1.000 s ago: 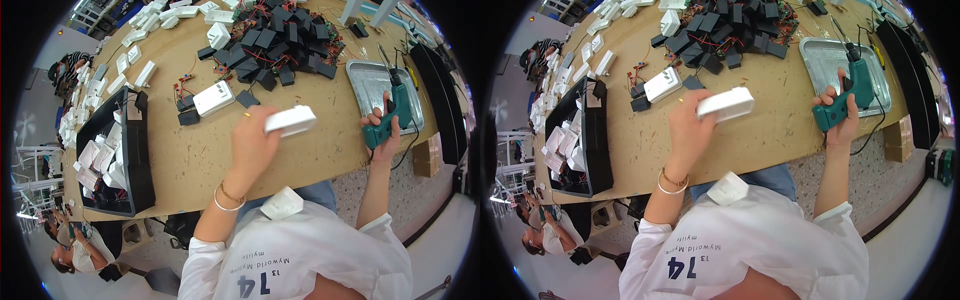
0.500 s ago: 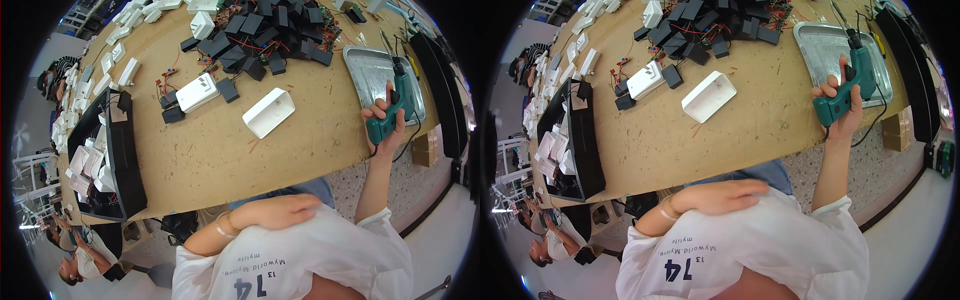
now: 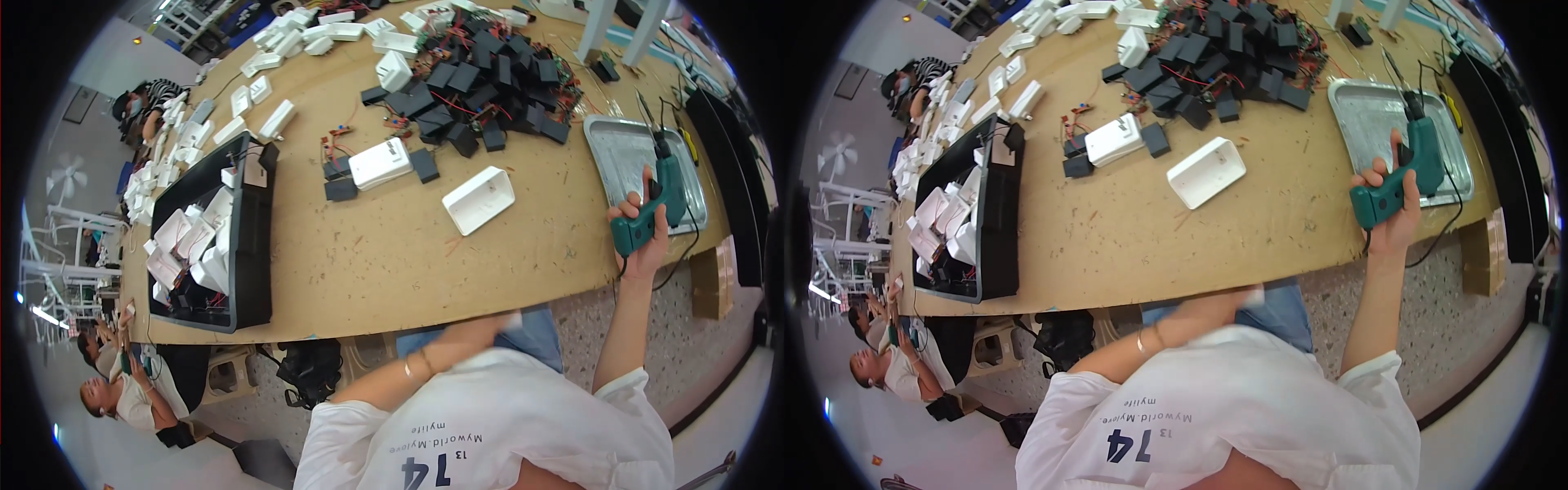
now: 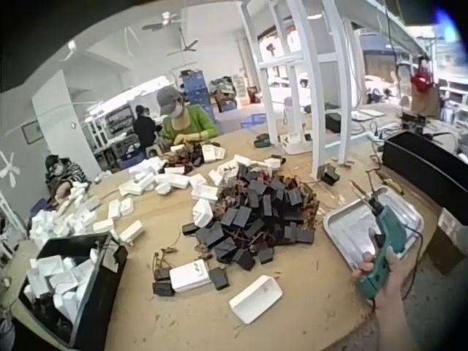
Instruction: Soldering wires to electronic components within plastic housings at a production workstation.
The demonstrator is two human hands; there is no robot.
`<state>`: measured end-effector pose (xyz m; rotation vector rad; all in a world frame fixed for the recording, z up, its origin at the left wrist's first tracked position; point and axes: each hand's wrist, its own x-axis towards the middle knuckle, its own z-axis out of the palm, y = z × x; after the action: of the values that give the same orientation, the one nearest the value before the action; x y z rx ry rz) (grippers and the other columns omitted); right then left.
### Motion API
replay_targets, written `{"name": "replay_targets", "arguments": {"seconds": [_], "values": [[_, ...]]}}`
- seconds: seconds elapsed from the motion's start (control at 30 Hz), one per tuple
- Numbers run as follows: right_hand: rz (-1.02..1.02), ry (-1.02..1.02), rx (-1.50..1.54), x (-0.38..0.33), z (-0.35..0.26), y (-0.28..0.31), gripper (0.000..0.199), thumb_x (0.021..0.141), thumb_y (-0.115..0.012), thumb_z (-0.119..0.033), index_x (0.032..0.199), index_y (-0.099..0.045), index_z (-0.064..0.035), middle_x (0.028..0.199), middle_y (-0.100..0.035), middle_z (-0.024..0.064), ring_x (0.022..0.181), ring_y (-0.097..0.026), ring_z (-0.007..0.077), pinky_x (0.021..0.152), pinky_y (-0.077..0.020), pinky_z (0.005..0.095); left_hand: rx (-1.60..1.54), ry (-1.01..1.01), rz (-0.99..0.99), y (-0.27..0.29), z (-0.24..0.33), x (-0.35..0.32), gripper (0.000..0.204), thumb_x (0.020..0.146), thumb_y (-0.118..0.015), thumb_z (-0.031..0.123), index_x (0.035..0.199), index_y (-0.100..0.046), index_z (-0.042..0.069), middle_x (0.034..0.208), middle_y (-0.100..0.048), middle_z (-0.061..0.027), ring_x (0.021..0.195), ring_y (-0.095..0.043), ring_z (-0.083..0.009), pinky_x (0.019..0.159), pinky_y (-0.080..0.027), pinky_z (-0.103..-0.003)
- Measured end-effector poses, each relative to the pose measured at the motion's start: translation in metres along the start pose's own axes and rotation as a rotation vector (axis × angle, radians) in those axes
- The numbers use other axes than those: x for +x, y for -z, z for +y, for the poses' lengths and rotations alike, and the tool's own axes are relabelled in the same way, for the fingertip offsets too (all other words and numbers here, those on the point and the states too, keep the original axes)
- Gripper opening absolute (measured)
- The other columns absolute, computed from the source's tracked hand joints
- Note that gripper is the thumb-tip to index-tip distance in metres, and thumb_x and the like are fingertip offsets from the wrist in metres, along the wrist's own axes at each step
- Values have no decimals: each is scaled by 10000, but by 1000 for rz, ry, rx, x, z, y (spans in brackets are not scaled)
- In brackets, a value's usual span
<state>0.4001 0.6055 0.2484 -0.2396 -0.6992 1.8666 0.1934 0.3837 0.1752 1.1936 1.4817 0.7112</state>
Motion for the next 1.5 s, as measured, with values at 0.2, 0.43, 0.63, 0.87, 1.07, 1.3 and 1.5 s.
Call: {"name": "replay_targets", "arguments": {"seconds": [0.2,0.43,0.63,0.87,1.07,1.3,1.5], "values": [[-49,4,-1,-2,-4,3,671,937,-580,-277,1493,-231,-135,973,-515,37,857,-526,127,849,-403,333,-14,-477,-268,85,93,-69,566,752,-658,88,1298,-513,65,1219,-600,-166,1102,-585,-306,962,-450,-391],[-26,18,-108,-8,4,-2,657,952,-553,-280,1491,-217,-111,981,-537,52,840,-522,137,848,-417,336,884,-119,591,217,90,-59,396,807,-694,246,1115,-612,12,1027,-653,-178,949,-625,-326,847,-481,-392],[-55,-4,-180,-8,6,-4,684,949,-553,-306,1498,-195,-111,982,-550,45,827,-529,134,837,-430,342,1208,-315,890,301,81,4,189,798,-686,199,975,-720,142,1017,-648,-74,983,-571,-286,833,-453,-394],[-11,10,-191,-7,8,-3,693,944,-558,-319,1500,-197,-121,946,-530,27,797,-507,122,812,-423,323,1354,-288,673,325,56,41,139,789,-694,199,913,-755,200,1063,-633,-10,1017,-546,-230,878,-420,-388],[21,24,-220,-9,6,-6,690,939,-563,-319,1498,-208,-124,925,-525,25,789,-501,117,798,-421,315,1427,-298,533,326,66,51,131,838,-651,196,901,-747,133,1048,-640,-38,971,-584,-221,822,-465,-368],[0,18,-181,-8,8,-5,663,953,-544,-294,1495,-209,-111,930,-526,29,787,-505,119,813,-432,325,-337,-424,856,356,90,23,267,949,-581,237,1005,-654,-13,853,-660,-14,765,-631,-106,645,-489,-239],[20,30,-203,-12,5,-1,704,927,-581,-332,1491,-220,-114,937,-551,36,792,-538,123,801,-451,322,-189,-527,964,300,145,-6,224,931,-620,208,1002,-655,-3,786,-641,-30,718,-616,-92,638,-478,-223]]}}
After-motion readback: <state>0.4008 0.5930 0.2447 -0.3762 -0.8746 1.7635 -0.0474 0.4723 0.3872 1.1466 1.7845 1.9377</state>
